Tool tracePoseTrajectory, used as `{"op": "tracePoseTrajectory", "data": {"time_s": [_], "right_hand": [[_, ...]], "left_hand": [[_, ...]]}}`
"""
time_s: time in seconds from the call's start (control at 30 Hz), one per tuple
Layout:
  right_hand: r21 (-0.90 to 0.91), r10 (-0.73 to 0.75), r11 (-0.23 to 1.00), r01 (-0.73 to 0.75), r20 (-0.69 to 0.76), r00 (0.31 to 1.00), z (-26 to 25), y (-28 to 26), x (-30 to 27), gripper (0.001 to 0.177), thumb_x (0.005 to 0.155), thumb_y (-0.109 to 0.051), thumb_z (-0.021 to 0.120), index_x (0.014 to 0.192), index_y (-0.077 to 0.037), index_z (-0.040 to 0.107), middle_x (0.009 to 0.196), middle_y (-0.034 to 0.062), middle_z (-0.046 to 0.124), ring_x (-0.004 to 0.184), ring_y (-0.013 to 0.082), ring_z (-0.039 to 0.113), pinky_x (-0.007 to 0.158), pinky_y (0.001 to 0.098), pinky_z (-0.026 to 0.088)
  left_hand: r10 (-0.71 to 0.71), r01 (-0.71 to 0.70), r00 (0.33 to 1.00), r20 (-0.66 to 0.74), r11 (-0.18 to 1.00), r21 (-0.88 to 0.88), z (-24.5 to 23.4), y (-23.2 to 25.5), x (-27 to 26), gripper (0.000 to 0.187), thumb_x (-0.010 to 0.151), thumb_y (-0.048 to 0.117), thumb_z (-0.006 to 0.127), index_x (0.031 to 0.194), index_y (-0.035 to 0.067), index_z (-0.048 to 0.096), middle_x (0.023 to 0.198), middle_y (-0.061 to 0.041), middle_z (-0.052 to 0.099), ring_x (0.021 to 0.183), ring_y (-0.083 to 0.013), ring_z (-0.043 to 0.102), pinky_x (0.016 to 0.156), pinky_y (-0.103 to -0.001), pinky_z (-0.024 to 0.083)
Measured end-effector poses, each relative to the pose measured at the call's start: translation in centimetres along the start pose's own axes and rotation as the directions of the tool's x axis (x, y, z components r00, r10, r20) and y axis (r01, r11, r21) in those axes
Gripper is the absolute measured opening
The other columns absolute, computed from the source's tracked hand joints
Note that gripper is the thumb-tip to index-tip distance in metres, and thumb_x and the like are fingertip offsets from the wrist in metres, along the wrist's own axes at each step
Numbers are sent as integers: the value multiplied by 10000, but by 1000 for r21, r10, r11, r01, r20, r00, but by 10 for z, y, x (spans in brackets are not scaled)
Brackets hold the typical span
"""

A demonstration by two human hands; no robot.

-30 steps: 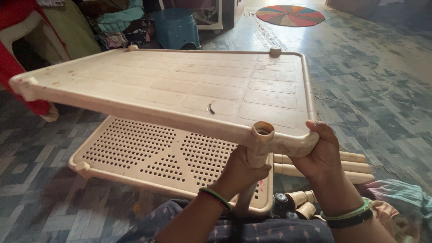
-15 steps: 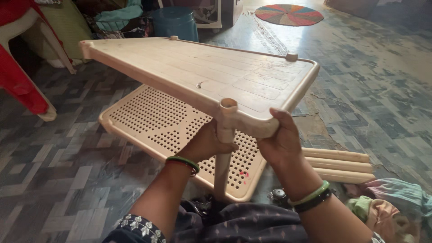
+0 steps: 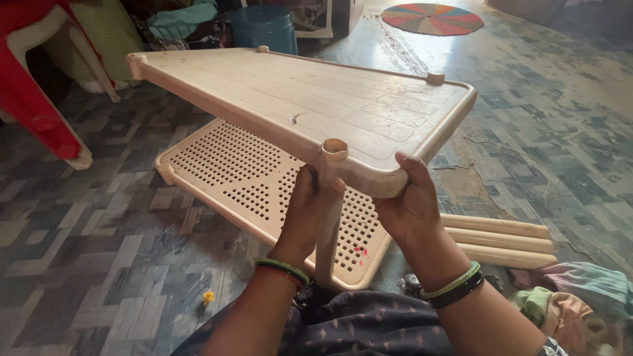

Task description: The person sits on the floor and assembles a plastic two-tier table, inserting cylindrical leg tubes into the sockets on the underside of the tabletop, pressing each leg into place, and fitting the remaining tubes one at a time. They then lift and flip the partially assembled table to work on the other side.

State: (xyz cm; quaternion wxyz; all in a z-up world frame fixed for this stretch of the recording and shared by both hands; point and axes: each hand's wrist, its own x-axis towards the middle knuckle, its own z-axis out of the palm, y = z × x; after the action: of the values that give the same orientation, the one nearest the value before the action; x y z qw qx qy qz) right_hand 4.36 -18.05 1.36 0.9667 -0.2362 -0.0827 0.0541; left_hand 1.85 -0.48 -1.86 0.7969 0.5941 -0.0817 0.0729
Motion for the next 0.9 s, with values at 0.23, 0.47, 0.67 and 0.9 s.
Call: {"op": "tracePoseTrajectory", "data": {"time_s": [0.23, 0.47, 0.67, 0.9], "right_hand": [[-8, 21, 1000, -21, -8, 1000, 9, -1, -6, 593, 889, -165, 659, 1411, -6, 425, 1296, 158, 621, 1213, 291, 641, 1089, 432, 526], [-9, 26, 1000, -26, -14, 1000, 7, -4, -6, 599, 884, -157, 653, 1413, -3, 416, 1290, 157, 622, 1210, 293, 645, 1101, 432, 525], [-22, 39, 999, -40, -29, 999, 5, -2, -3, 565, 911, -183, 644, 1403, -2, 430, 1285, 156, 629, 1199, 301, 645, 1092, 441, 517], [-92, -15, 996, 18, 33, 999, -9, -8, -9, 564, 953, -292, 628, 1420, -12, 481, 1346, 148, 638, 1251, 289, 628, 1118, 466, 480]], "left_hand": [[-131, 114, 983, -126, 985, -132, 30, 43, 7, 577, 932, 485, 582, 1298, 40, 612, 1149, -101, 635, 1027, -174, 584, 907, -326, 467], [-117, 53, 985, -131, 910, -412, 47, 56, 6, 530, 911, 396, 661, 1243, 1, 537, 1151, -121, 626, 1105, -187, 623, 981, -330, 504], [-111, 54, 977, -181, 954, -294, 43, 58, 19, 408, 829, 313, 700, 1052, -29, 683, 977, -102, 656, 920, -193, 624, 830, -320, 506], [-2, -57, 984, -180, 946, -321, 34, 40, 17, 374, 854, 292, 692, 999, -51, 656, 893, -57, 594, 834, -169, 562, 745, -325, 471]]}}
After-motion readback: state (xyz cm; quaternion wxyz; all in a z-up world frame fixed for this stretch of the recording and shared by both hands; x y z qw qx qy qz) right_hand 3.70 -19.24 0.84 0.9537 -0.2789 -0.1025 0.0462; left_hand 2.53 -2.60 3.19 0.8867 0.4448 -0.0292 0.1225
